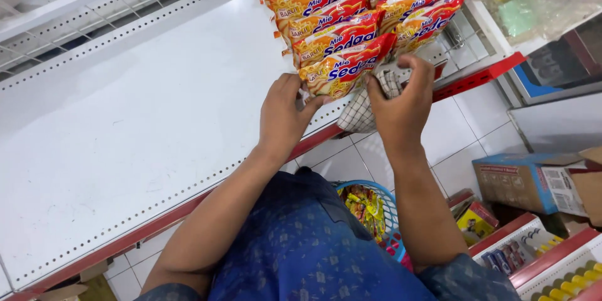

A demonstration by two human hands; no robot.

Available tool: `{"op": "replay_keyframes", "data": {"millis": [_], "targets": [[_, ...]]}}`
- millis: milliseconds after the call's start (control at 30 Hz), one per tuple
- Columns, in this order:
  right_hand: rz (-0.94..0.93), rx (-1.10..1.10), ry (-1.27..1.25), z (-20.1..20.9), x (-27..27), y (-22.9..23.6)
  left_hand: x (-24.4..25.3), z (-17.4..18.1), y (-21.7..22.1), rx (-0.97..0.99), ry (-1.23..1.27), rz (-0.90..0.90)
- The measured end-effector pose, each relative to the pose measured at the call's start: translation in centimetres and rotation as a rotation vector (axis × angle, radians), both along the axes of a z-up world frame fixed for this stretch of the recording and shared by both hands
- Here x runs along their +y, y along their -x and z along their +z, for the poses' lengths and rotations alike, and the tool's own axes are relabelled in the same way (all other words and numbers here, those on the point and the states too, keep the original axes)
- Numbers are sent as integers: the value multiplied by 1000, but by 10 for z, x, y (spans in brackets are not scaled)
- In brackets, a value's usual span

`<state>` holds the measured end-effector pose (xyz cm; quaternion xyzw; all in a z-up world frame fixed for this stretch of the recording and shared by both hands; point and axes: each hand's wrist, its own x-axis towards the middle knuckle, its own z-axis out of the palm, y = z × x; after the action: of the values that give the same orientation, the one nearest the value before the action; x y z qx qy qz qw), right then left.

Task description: The person takes instant noodle packets one at a time from a blue basket, wipes each packet with a checkered cloth, and places the wiped packets onto a store shelf, arranging them next to other noodle packets already displayed.

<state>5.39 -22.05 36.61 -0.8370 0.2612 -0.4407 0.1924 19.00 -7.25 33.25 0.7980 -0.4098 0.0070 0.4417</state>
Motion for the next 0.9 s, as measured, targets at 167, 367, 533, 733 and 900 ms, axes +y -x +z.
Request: {"op": "replay_keyframes", "data": {"millis": [167, 367, 533, 733, 900], "targets": [[89, 134, -42, -26, -2, 7, 0, 9, 3, 115, -24, 14], [141, 131, -103, -43, -2, 4, -3, 8, 3, 145, -81, 7], [155, 25, -75, -47, 11, 16, -2, 12, 7, 188, -48, 4], [88, -226, -290, -106, 45, 68, 25, -12, 23, 33, 186, -39], [-188, -643, -1574, -147, 91, 104, 53, -13, 73, -127, 272, -887]]}}
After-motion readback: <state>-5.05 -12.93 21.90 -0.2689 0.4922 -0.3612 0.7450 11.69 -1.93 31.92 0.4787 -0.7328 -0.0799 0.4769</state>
